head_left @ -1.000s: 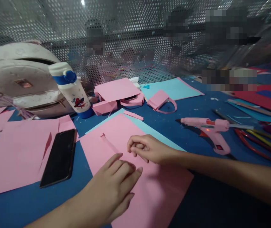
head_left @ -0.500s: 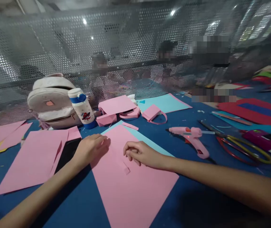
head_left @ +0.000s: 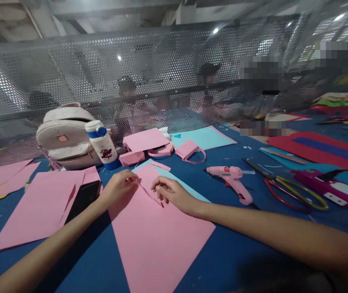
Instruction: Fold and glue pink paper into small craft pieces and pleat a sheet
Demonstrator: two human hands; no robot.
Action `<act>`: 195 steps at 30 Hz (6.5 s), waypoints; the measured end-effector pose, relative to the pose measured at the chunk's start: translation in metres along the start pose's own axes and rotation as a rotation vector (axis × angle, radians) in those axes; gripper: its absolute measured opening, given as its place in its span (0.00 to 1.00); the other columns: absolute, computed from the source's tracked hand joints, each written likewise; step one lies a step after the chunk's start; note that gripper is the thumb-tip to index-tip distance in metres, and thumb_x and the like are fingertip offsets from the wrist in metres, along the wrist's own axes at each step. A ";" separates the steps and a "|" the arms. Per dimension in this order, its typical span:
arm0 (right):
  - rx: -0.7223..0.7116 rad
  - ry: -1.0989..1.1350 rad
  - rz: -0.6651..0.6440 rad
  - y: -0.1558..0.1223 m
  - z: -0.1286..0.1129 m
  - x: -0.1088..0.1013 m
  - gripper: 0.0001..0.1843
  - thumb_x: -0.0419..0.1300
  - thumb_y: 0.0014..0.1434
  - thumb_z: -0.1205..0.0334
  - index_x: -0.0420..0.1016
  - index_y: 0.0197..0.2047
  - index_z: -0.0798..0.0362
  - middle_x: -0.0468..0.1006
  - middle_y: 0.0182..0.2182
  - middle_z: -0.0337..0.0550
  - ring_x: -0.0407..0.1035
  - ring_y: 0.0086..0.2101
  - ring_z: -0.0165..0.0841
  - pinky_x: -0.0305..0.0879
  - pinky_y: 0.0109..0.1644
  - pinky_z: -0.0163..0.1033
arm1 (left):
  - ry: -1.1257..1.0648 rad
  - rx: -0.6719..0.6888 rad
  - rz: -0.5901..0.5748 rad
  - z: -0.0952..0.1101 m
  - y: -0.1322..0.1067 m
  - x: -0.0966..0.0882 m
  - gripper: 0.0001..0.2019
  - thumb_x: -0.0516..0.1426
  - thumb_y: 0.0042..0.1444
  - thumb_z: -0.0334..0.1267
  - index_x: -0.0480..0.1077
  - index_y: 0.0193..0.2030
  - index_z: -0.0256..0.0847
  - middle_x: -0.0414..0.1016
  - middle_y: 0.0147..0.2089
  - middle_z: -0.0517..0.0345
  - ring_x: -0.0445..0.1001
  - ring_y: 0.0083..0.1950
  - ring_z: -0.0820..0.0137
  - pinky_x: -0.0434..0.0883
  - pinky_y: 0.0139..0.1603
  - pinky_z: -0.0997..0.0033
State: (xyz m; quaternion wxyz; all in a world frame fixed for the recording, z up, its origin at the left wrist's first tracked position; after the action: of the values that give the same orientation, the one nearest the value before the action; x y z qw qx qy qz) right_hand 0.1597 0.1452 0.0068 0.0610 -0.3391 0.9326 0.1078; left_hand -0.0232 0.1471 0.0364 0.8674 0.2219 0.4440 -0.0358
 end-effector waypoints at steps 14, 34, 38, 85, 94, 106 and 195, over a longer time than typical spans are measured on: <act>0.020 0.203 0.107 0.010 0.008 -0.013 0.19 0.59 0.63 0.46 0.74 0.46 0.54 0.77 0.33 0.41 0.73 0.36 0.34 0.68 0.44 0.40 | -0.294 0.241 -0.005 0.078 0.005 0.002 0.10 0.55 0.66 0.34 0.78 0.42 0.38 0.81 0.44 0.49 0.79 0.47 0.64 0.74 0.51 0.67; 0.134 0.231 0.125 0.015 0.024 -0.020 0.17 0.66 0.57 0.48 0.78 0.38 0.55 0.71 0.30 0.37 0.65 0.32 0.29 0.60 0.39 0.36 | 0.505 0.059 0.235 -0.004 0.046 -0.037 0.21 0.57 0.56 0.26 0.68 0.58 0.35 0.68 0.62 0.36 0.64 0.64 0.42 0.60 0.62 0.39; 0.124 0.222 0.085 0.015 0.026 -0.017 0.18 0.64 0.60 0.47 0.77 0.38 0.55 0.71 0.32 0.39 0.64 0.32 0.29 0.60 0.38 0.35 | 0.667 0.054 0.188 -0.028 0.048 -0.027 0.16 0.59 0.61 0.29 0.70 0.56 0.35 0.70 0.61 0.40 0.66 0.63 0.47 0.63 0.61 0.41; -0.106 0.047 0.181 0.001 -0.018 -0.010 0.20 0.61 0.62 0.44 0.65 0.31 0.52 0.66 0.28 0.35 0.61 0.29 0.28 0.59 0.32 0.34 | -0.701 -0.309 -0.165 0.056 0.022 0.004 0.09 0.64 0.46 0.41 0.72 0.25 0.37 0.77 0.28 0.57 0.74 0.29 0.71 0.69 0.33 0.75; -0.155 -0.042 0.190 -0.003 -0.028 -0.014 0.13 0.56 0.66 0.51 0.71 0.40 0.52 0.72 0.36 0.41 0.66 0.38 0.34 0.62 0.41 0.37 | -0.608 -0.292 -0.092 0.053 0.027 -0.001 0.08 0.64 0.43 0.40 0.73 0.22 0.38 0.76 0.25 0.58 0.74 0.28 0.70 0.69 0.31 0.74; -0.231 -0.473 0.069 -0.010 -0.046 -0.001 0.28 0.63 0.62 0.53 0.65 0.63 0.48 0.76 0.54 0.47 0.71 0.48 0.40 0.64 0.50 0.42 | -0.559 -0.296 -0.031 0.030 0.021 -0.021 0.12 0.65 0.46 0.44 0.74 0.26 0.36 0.78 0.26 0.56 0.74 0.27 0.70 0.68 0.30 0.74; 0.278 -0.524 -0.427 -0.010 -0.019 0.010 0.09 0.54 0.57 0.64 0.71 0.27 0.55 0.74 0.22 0.36 0.69 0.27 0.27 0.55 0.27 0.30 | -0.470 -0.178 -0.803 0.032 -0.004 0.057 0.08 0.64 0.50 0.33 0.79 0.38 0.37 0.84 0.36 0.54 0.81 0.39 0.67 0.70 0.35 0.78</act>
State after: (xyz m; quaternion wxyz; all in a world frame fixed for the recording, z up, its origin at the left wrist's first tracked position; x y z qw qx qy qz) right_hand 0.1582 0.1269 0.0213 0.3644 -0.4757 0.7991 0.0482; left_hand 0.0345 0.1376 0.0063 0.8776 -0.0568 0.2876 -0.3792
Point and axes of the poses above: each hand's wrist, its own y-axis towards the middle knuckle, its own x-axis out of the palm, z = x × y, the point moved 7 cm from there along y, towards the middle knuckle
